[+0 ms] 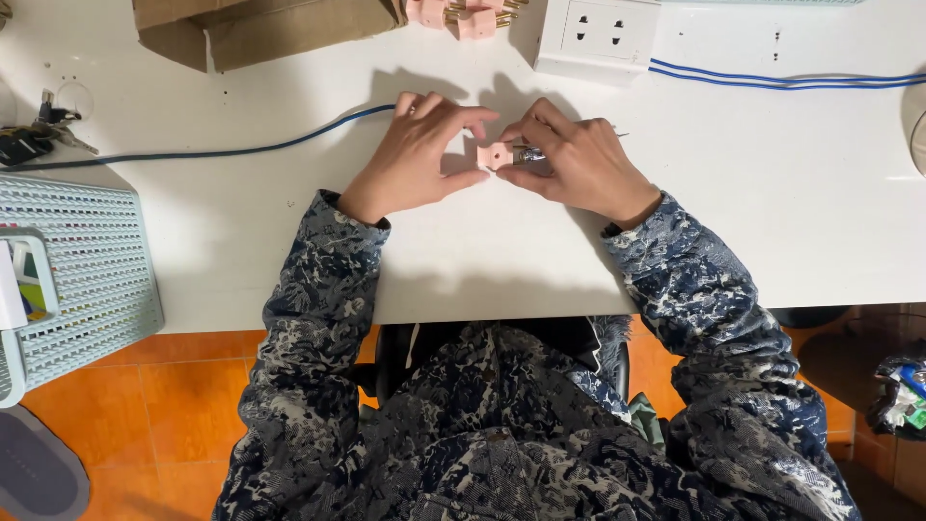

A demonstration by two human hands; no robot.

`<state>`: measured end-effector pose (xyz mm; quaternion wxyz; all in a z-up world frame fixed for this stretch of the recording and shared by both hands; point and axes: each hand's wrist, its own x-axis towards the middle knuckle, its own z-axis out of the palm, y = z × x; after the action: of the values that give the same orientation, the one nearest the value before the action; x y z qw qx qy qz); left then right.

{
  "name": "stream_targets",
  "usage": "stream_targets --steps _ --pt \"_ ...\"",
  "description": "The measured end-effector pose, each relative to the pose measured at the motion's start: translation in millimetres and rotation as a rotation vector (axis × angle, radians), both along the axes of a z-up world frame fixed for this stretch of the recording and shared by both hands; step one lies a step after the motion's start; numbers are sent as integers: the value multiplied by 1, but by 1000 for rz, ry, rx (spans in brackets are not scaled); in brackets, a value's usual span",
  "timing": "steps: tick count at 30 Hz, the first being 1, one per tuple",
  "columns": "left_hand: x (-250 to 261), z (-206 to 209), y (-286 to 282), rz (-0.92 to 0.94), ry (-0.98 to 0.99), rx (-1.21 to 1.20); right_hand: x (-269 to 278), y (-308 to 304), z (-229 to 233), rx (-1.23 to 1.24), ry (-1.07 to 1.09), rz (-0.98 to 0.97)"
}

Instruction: Assembling electrical plugs by inserting internal components and securing them with a screwdriver.

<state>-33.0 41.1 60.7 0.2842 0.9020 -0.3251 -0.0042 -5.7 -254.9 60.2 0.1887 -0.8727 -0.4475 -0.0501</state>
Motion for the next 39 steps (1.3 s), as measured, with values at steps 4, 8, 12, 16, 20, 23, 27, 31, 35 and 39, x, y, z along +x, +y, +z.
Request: stream_targets --steps 4,8,12,16,20,23,27,31,35,39 --pt "-3 2 -4 -28 -35 -45 0 1 -1 -17 -10 7" --pt "-4 1 -5 6 -58 -62 1 3 0 3 57 15" --pt "-3 -6 -6 37 -60 -47 0 6 6 45 82 45" --pt "-4 0 -7 63 -60 -70 6 1 7 107 53 59" --pt "-6 3 -7 71 -27 -36 11 -14 18 157 -5 -70" --pt "-5 -2 -12 80 -111 52 14 -20 17 40 -105 -195" --pt "-8 0 -25 104 -419 74 15 -20 10 -93 -177 -265" --pt "-8 -4 -24 111 -460 51 8 -17 31 50 -95 -208" --pt "-8 -4 -24 94 -466 38 -1 -10 48 527 249 -94" --pt "-8 -5 -24 66 -498 11 -13 -4 41 891 400 -128"
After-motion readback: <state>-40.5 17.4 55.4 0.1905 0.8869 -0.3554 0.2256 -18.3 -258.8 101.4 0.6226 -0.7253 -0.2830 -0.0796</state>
